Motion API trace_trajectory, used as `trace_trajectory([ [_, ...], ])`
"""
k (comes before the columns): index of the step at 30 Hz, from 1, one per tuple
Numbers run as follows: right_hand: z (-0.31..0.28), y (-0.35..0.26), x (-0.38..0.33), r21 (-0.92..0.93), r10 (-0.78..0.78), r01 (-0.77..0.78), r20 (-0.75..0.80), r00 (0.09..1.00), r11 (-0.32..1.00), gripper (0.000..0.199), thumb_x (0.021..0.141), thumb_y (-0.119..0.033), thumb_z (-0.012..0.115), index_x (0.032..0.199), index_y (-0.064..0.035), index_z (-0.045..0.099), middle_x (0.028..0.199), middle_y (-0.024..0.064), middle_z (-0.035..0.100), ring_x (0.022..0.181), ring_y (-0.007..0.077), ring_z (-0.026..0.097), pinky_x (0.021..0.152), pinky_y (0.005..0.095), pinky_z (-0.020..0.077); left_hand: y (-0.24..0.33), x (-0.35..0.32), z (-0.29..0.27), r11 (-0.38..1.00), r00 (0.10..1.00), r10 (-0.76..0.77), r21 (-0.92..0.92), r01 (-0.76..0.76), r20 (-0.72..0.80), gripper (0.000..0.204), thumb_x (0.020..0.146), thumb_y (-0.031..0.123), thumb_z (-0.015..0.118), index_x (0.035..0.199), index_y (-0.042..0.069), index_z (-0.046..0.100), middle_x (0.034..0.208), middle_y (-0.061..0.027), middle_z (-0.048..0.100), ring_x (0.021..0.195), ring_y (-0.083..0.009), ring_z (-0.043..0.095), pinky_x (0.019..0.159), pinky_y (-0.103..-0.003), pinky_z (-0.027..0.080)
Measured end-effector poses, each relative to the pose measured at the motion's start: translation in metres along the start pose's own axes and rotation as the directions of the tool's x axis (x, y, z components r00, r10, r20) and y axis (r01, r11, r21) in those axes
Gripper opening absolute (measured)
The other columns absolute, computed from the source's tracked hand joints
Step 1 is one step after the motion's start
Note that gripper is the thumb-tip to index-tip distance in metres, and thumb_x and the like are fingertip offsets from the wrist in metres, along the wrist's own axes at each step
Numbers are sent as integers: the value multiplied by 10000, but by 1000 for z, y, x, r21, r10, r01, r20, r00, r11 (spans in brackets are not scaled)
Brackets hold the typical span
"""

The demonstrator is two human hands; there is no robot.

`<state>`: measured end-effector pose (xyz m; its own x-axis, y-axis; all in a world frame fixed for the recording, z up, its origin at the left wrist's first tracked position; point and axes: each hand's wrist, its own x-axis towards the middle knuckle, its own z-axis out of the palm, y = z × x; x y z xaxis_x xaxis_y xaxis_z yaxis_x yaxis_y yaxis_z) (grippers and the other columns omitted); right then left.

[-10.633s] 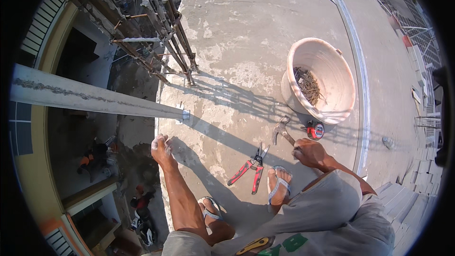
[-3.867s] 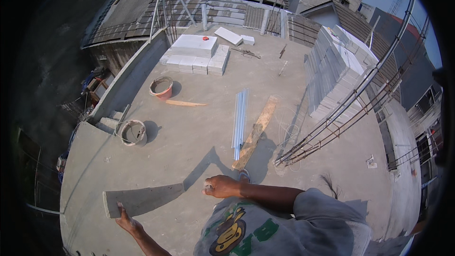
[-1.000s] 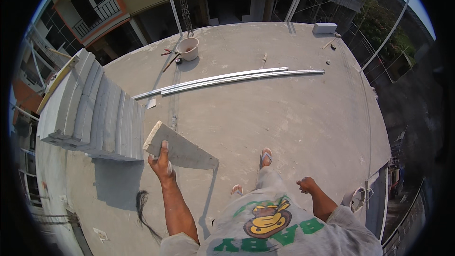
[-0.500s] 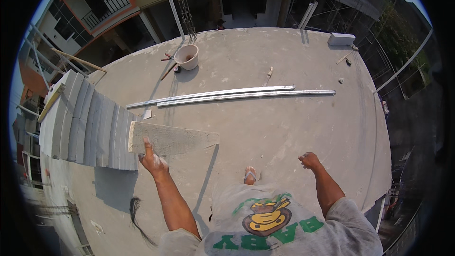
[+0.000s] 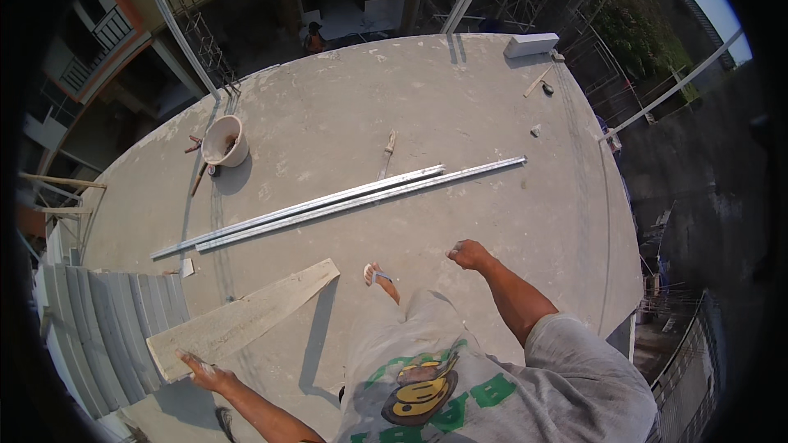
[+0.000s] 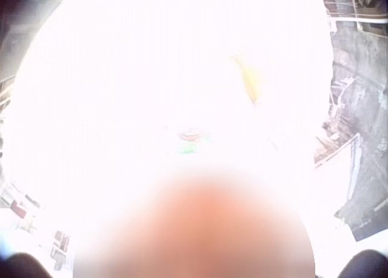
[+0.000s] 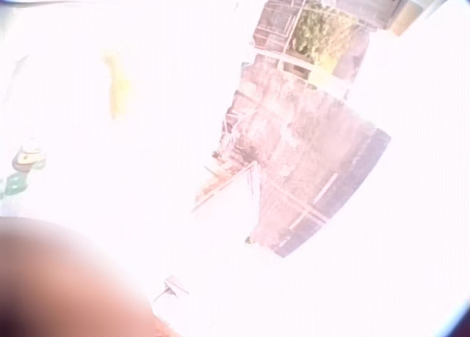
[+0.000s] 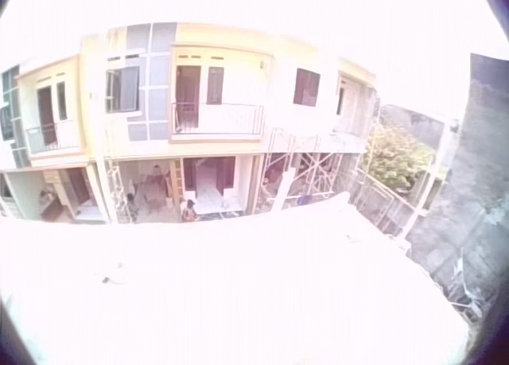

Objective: The person positions a metal beam against a scaffolding frame on a rooftop, retrieves nails from a bucket, and uses a hammer to fasten the beam to the frame. The person then moves across the roof and uses a hand saw to cut a piece of wood.

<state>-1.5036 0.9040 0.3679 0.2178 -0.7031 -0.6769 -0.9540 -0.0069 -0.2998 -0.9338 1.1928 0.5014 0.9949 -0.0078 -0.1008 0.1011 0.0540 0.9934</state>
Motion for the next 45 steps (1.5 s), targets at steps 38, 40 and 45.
trace_trajectory([
  [38, -20, -10, 772, -818, -422, 556, 457, 783, 146, 525, 812, -147, 668, 1303, -106, 486, 1195, 117, 541, 1190, 282, 522, 1087, 502, 345, 14, -295, 79, -146, 832, 554, 984, 100, -2, 795, 1020, 564, 370, 1532, -24, 218, 1577, -224, 257, 1453, -340, 272, 1200, -454, 206],
  [40, -51, -21, 733, -800, -373, 563, 468, 801, 206, 505, 776, -146, 679, 1244, -91, 498, 1121, 130, 540, 1088, 307, 559, 957, 492, 433, 20, -309, 70, -123, 832, 554, 991, 50, 27, 804, 1018, 573, 363, 1540, -19, 208, 1589, -225, 240, 1469, -342, 252, 1208, -459, 191],
  [45, -173, -51, 646, -846, -251, 402, 328, 911, 351, 425, 803, -183, 663, 1161, -12, 511, 1110, 173, 603, 1031, 328, 652, 867, 440, 547, 17, -302, 82, 573, 739, 487, 809, 133, -466, 646, 1040, 420, 475, 1475, -43, 357, 1481, -150, 447, 1259, -204, 518, 1050, -349, 438],
])
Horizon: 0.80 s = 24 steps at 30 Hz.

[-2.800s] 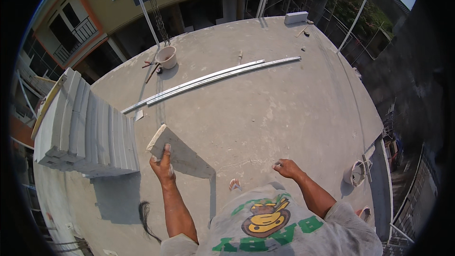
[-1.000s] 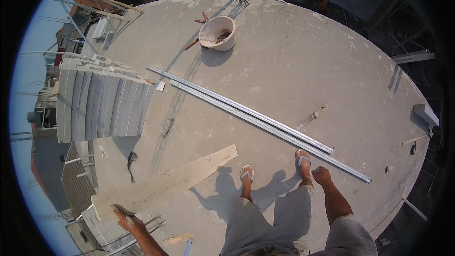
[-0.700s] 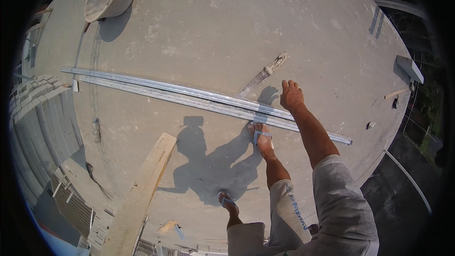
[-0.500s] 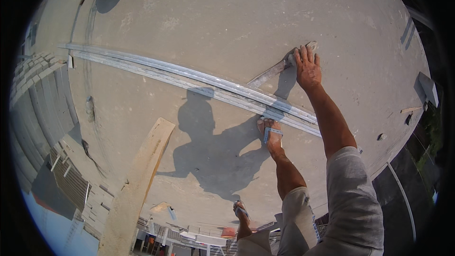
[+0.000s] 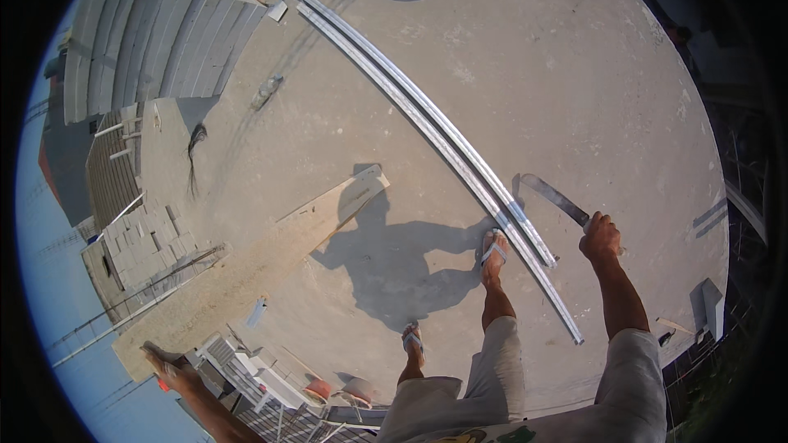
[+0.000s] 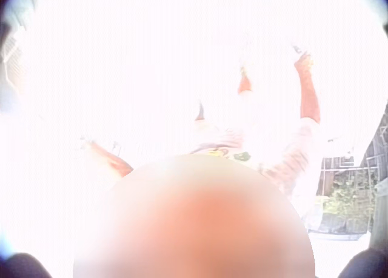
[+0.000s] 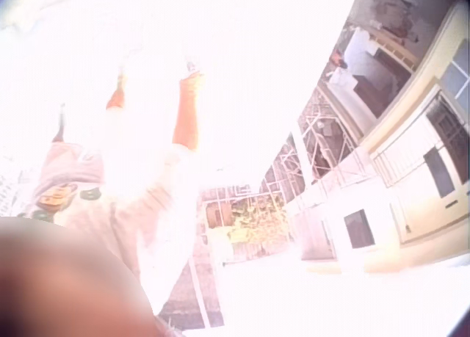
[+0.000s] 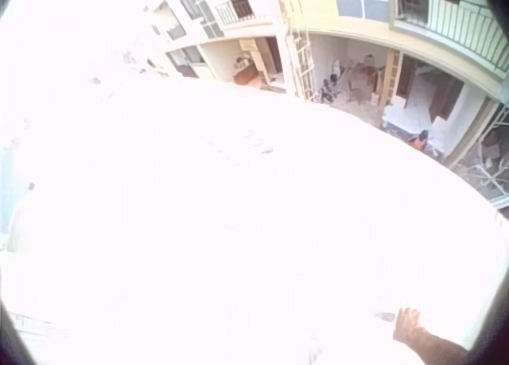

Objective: The person positions a metal beam against a scaffolding frame on a rooftop, retrieves nails from a bucket, and uses a hammer to fasten the beam to the frame. The person then moves across the roof and uses a hand saw to cut a piece of wood.

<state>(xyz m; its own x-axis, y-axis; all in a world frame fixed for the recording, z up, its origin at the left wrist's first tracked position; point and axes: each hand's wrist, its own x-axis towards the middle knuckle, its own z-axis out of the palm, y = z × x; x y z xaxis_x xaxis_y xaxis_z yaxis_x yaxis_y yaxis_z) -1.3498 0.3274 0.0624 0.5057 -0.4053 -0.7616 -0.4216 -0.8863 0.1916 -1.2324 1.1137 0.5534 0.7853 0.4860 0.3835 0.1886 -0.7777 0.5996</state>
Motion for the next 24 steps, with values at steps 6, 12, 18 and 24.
trace_trajectory([
  [6, -93, 73, -112, 329, 180, -179, 26, 983, 927, 455, 750, -284, 736, 1003, 70, 599, 821, 188, 702, 640, 291, 707, 596, 401, 587, 65, -6, 63, 760, 919, -386, -539, 364, 77, 600, 907, 296, 743, 1334, -50, 503, 1279, -114, 586, 1149, -205, 574, 986, -326, 460],
  [12, -216, -27, -280, 856, -152, 64, 18, 988, 513, 383, 863, -244, 713, 1086, -9, 508, 691, 76, 561, 453, 171, 536, 385, 332, 458, 109, 3, 82, 766, 916, -228, -520, 377, 329, 484, 880, 202, 769, 1231, -66, 571, 1156, -109, 643, 1028, -191, 608, 911, -307, 462],
  [18, -296, -178, -459, 818, -507, 569, -458, 730, 79, 332, 884, -159, 694, 1160, -59, 540, 758, 13, 560, 599, 108, 566, 520, 277, 471, 93, 13, 76, 679, 880, -96, -616, 399, 465, 371, 909, 171, 717, 1179, -61, 615, 1104, -103, 685, 981, -183, 637, 879, -310, 484],
  [24, -343, -286, -574, 486, -615, 872, -669, 417, 64, 399, 862, -277, 705, 1123, -23, 541, 802, 89, 624, 736, 171, 603, 668, 350, 497, 72, 31, 67, 872, 785, 65, -417, 255, 617, 398, 875, 204, 726, 1150, -70, 635, 1060, -188, 717, 978, -256, 683, 872, -350, 503],
])
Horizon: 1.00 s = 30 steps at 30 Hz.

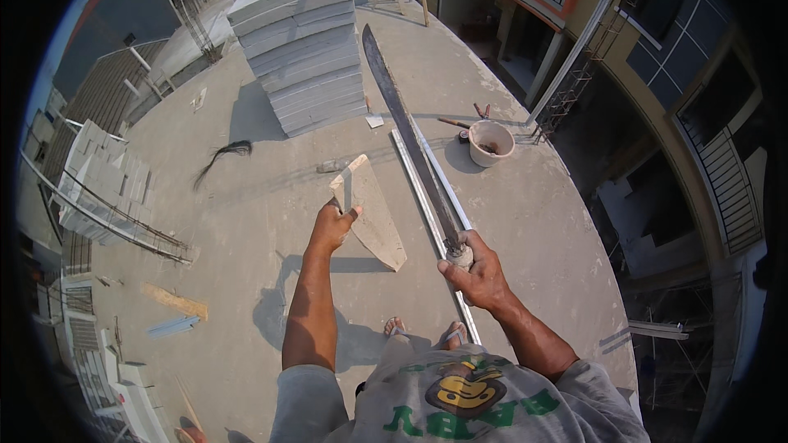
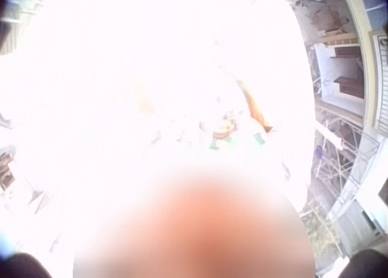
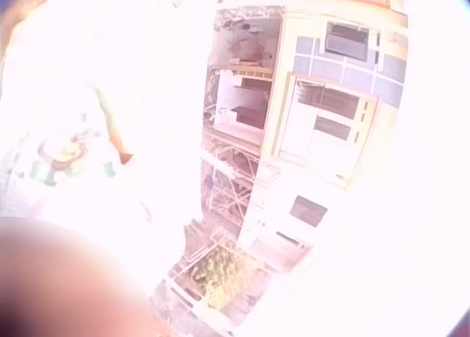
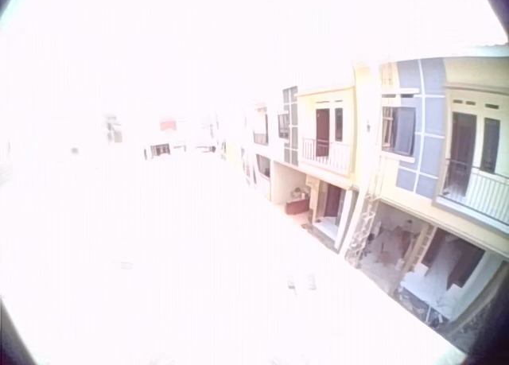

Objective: The person positions a metal beam against a scaffolding frame on a rooftop, retrieves nails from a bucket, and uses a hammer to fasten the beam to the frame. The person then moves across the roof and uses a hand saw to cut a piece of wood.

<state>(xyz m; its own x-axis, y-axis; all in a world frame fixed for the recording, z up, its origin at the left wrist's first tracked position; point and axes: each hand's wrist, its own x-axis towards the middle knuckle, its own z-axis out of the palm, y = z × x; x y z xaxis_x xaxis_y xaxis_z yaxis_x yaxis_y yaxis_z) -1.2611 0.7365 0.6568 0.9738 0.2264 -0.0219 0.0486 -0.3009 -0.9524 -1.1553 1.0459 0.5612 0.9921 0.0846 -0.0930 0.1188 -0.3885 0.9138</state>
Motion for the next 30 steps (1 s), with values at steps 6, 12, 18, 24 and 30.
trace_trajectory([
  [6, 68, -51, 14, -108, 94, -92, 16, 995, 990, 430, 891, -334, 686, 1138, -16, 536, 734, 96, 614, 635, 179, 610, 593, 342, 487, 5, -8, -9, 999, 995, -17, 29, 14, 102, 366, 870, 222, 745, 1116, -40, 677, 1019, -164, 731, 929, -230, 685, 828, -353, 514],
  [12, 91, -56, 18, -257, 148, -159, -62, 987, 953, 450, 889, -317, 691, 1163, 1, 528, 679, 119, 600, 595, 194, 611, 560, 375, 471, 8, -18, 0, 993, 993, 50, 105, -61, 108, 371, 874, 261, 730, 1125, -7, 680, 961, -208, 727, 900, -338, 707, 805, -392, 524],
  [18, 88, -52, 21, -58, 314, -314, 4, 949, 948, 451, 892, -276, 685, 1185, 19, 512, 677, 102, 612, 544, 171, 614, 495, 324, 484, -4, -21, 6, 988, 987, 141, 59, -146, 79, 357, 883, 280, 718, 1102, 3, 669, 953, -213, 717, 909, -378, 693, 793, -423, 524],
  [24, 54, -136, 18, 108, -17, 36, -170, 985, 993, 431, 894, -243, 680, 1192, 12, 500, 716, 52, 569, 538, 118, 573, 487, 276, 490, -3, -6, 3, 909, 977, 180, 361, -209, 114, 336, 895, 292, 687, 1096, 23, 667, 1006, -210, 681, 959, -400, 660, 846, -461, 516],
  [30, 12, -206, 13, 138, -673, 840, -537, 509, 525, 390, 920, -178, 618, 1224, 6, 454, 776, 95, 575, 603, 116, 588, 556, 277, 515, 5, -6, 6, 942, 982, 136, 290, -168, 130, 303, 875, 253, 693, 1091, 40, 689, 1039, -205, 667, 987, -381, 652, 854, -455, 510],
])
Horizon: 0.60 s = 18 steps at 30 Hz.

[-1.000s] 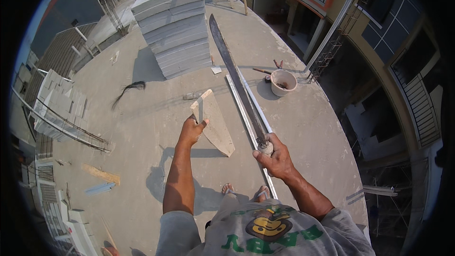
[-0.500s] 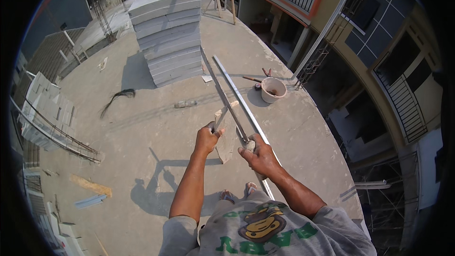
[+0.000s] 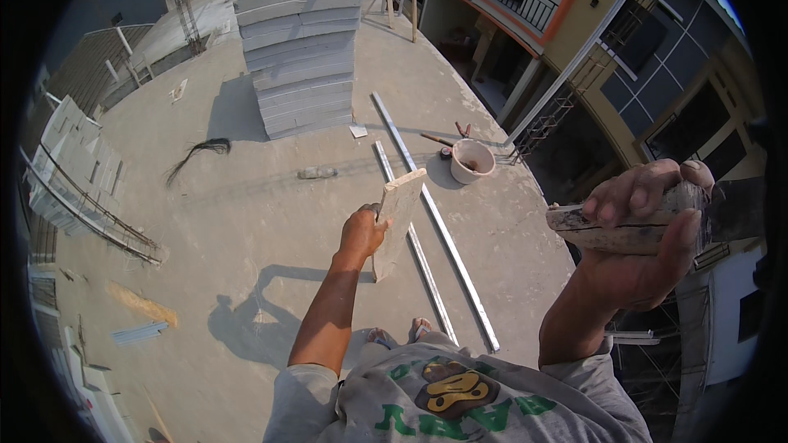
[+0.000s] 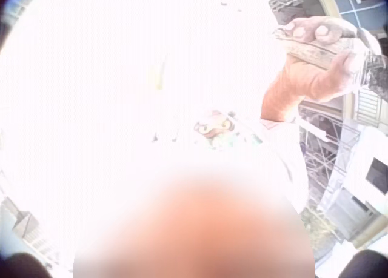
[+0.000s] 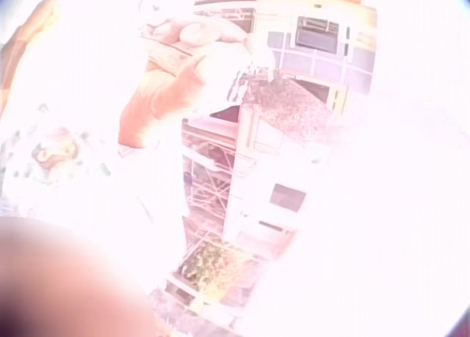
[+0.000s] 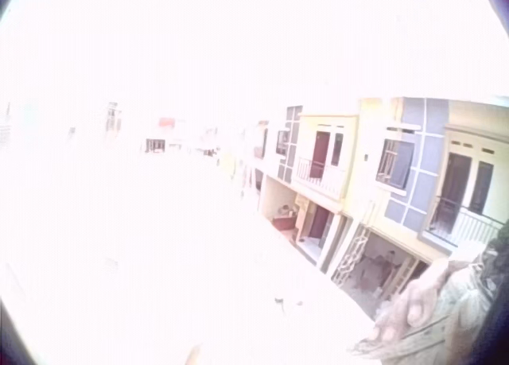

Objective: The person positions a metal beam against a scaffolding frame on a rooftop, retrieves nails from a bucket, and uses a hammer to fasten the beam to the frame. The person then moves across the roof and uses a hand saw to cut a piece of wood.

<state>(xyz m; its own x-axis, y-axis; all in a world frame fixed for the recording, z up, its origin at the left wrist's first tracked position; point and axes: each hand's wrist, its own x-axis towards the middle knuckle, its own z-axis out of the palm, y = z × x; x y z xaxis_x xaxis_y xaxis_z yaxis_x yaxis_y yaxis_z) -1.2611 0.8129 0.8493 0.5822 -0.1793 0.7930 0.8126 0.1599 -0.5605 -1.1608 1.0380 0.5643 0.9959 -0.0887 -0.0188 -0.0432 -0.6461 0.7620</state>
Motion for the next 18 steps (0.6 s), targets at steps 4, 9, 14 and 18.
trace_trajectory([
  [4, -4, 81, -96, -797, 925, -584, -92, 368, 153, 408, 888, -245, 687, 1139, 30, 522, 816, 169, 640, 689, 246, 642, 665, 401, 528, 11, -4, 3, 1000, 999, -3, 1, 3, -51, 285, 856, 274, 718, 1023, 43, 718, 983, -209, 690, 926, -383, 671, 820, -457, 517],
  [9, -41, 123, -162, -825, 976, -560, -55, 209, 73, 498, 881, -277, 685, 1180, 76, 502, 914, 291, 680, 812, 392, 702, 741, 425, 531, 14, -5, 7, 995, 994, -99, 21, 100, -35, 307, 819, 290, 767, 933, 8, 728, 868, -212, 710, 820, -382, 688, 741, -431, 519],
  [14, -49, 132, -150, -273, 979, -961, 178, -94, -43, 358, 862, -180, 729, 1106, -8, 531, 693, 48, 557, 546, 155, 600, 520, 305, 515, 6, -1, 5, 983, 983, -180, -36, 179, -25, 378, 808, 280, 804, 1038, -5, 713, 866, -165, 728, 794, -271, 706, 727, -358, 532],
  [18, -54, 136, -152, -199, 951, -967, 231, -204, -159, 310, 834, -74, 723, 1056, 10, 523, 689, 60, 566, 434, 148, 545, 401, 286, 476, 21, -14, -3, 965, 952, -56, -261, -26, -302, 518, 796, 268, 822, 1207, 5, 647, 1022, -172, 719, 954, -254, 708, 844, -375, 554],
])
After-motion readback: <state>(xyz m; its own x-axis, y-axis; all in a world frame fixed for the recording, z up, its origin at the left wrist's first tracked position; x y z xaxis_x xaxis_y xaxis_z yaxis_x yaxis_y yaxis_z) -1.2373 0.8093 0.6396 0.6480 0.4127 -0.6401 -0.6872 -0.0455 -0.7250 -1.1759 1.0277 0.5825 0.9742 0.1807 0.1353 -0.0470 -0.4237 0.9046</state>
